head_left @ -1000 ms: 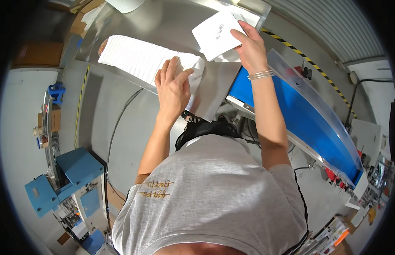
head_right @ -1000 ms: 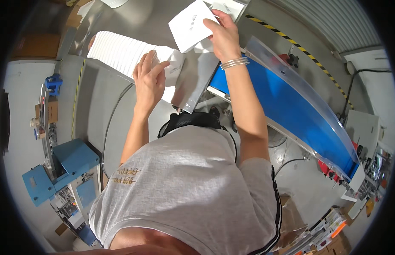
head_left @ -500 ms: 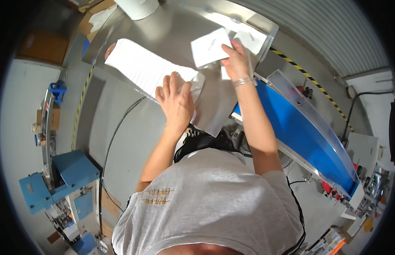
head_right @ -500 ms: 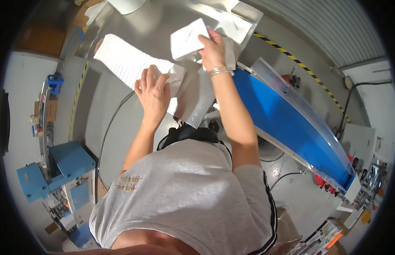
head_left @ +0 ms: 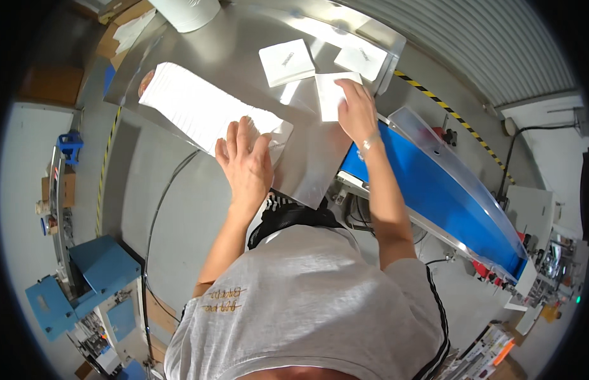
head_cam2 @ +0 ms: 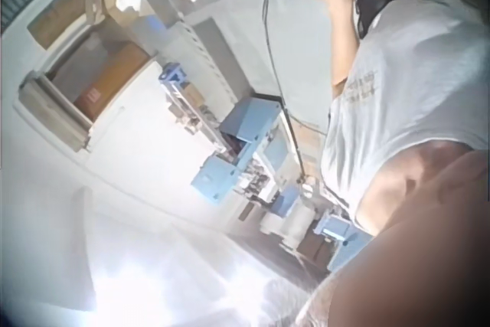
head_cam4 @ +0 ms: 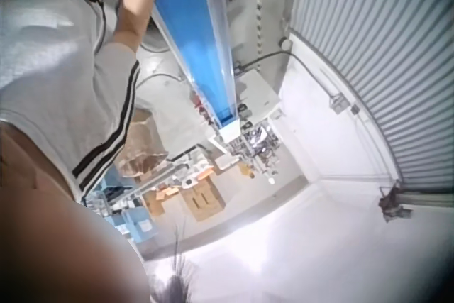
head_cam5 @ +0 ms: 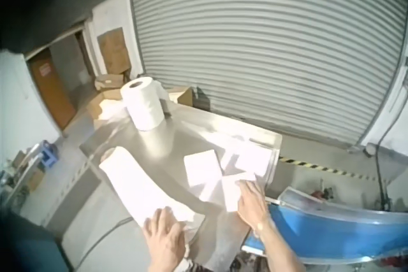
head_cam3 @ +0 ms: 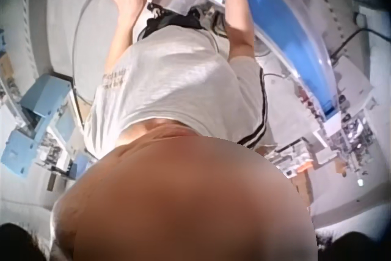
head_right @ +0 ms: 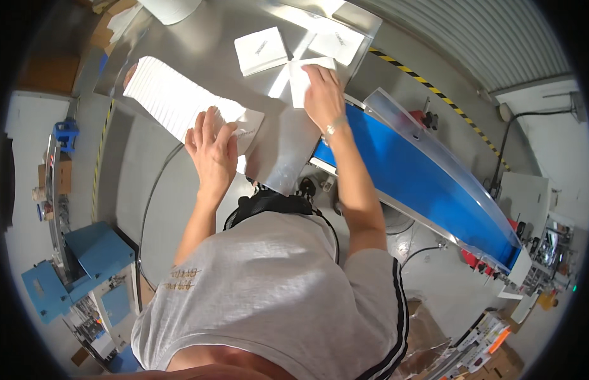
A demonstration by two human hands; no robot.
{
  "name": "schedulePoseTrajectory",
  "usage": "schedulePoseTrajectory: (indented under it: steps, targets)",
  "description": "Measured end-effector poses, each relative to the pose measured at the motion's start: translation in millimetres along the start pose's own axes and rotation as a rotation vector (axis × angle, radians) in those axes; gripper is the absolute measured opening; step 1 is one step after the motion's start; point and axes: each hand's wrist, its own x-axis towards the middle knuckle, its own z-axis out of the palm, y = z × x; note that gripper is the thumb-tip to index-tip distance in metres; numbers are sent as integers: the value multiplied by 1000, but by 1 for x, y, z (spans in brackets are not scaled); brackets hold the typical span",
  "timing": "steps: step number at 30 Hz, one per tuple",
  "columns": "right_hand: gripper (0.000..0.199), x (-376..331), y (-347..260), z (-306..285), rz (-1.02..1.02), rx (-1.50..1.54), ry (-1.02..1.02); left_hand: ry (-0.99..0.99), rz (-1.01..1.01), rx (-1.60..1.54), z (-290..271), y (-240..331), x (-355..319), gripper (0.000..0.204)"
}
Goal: Taking stacks of square paper napkins from a production station and placing them onto a moving conveyor belt for packaging.
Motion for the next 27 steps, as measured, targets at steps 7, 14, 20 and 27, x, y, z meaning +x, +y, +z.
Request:
schedulePoseTrajectory:
  steps: [7,14,20,27]
  targets:
    - [59,-60,7,1,-169,-338,-203,-36,7,-20,0,-3,-3,23]
    - [60,-81,12,-16,-237,-483,-277,-17,1,-24,0,-1,-3,23]
    - [57,-80,4,-24,-260,-434,-285,22,2,-32,1,-2,1,22]
    - [35,-78,6,-10,-311,-666,-261,23,12,-28,7,-4,-2,25]
